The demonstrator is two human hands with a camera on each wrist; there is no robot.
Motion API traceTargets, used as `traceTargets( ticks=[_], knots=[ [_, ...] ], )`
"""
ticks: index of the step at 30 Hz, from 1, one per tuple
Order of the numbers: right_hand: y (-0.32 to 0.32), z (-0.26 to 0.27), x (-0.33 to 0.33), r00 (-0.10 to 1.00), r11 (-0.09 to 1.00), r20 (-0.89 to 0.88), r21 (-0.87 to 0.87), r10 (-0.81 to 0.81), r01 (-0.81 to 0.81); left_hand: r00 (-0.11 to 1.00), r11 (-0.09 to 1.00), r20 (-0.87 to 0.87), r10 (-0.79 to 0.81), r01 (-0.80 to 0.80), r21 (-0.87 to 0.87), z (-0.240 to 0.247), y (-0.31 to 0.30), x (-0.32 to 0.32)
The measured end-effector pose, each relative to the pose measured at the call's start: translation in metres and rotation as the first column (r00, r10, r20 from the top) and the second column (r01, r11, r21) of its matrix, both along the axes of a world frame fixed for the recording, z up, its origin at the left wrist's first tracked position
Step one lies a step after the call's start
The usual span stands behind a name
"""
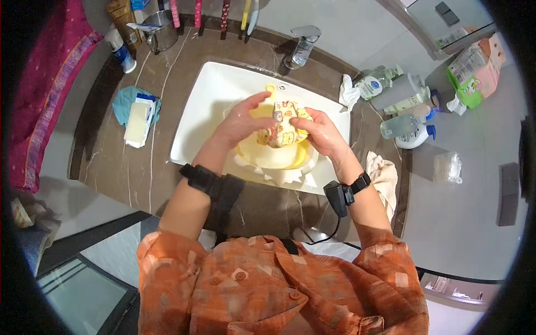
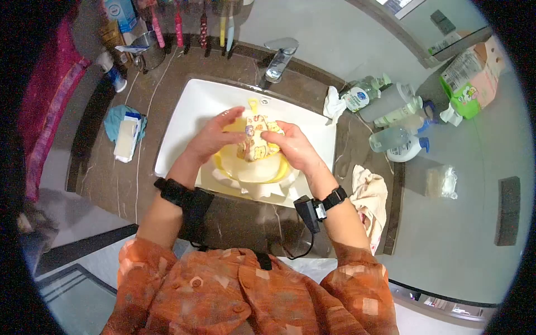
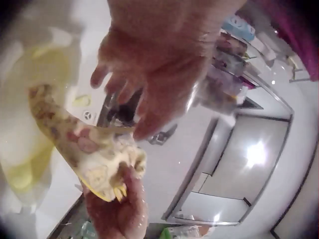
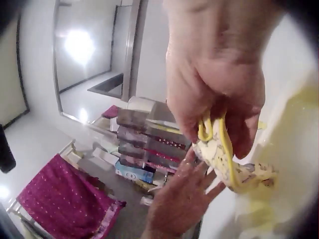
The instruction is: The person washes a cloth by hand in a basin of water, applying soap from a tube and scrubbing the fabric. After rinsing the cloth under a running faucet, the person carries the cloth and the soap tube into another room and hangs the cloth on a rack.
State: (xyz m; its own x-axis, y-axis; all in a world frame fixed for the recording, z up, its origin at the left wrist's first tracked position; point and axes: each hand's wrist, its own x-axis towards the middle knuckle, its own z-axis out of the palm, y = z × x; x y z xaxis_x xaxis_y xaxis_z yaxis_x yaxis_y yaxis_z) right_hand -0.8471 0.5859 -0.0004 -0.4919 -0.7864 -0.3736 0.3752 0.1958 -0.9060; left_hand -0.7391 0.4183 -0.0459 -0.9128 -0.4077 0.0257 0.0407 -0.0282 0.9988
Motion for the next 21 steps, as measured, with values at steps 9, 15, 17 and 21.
traceTargets(
  ticks=[9,15,17,21],
  knots=[
    [-0.007,-0.013,0.014,0.99,0.99,0.121,-0.104,-0.078,0.091,0.965,0.719,-0.042,-0.26,0.222,0.658,-0.009,0.003,0.007],
    [-0.046,-0.05,0.025,0.77,0.934,-0.573,0.021,-0.281,0.356,0.993,0.67,0.102,0.053,-0.111,0.734,-0.019,0.013,-0.009],
    [-0.062,-0.026,0.058,0.616,0.944,-0.769,0.054,-0.169,0.325,0.956,0.583,0.263,0.13,-0.288,0.759,-0.014,0.015,-0.014],
    [-0.075,-0.04,0.051,0.301,0.921,-0.954,0.12,0.003,0.371,0.96,0.694,0.257,0.109,-0.259,0.672,-0.037,0.025,-0.017]
  ],
)
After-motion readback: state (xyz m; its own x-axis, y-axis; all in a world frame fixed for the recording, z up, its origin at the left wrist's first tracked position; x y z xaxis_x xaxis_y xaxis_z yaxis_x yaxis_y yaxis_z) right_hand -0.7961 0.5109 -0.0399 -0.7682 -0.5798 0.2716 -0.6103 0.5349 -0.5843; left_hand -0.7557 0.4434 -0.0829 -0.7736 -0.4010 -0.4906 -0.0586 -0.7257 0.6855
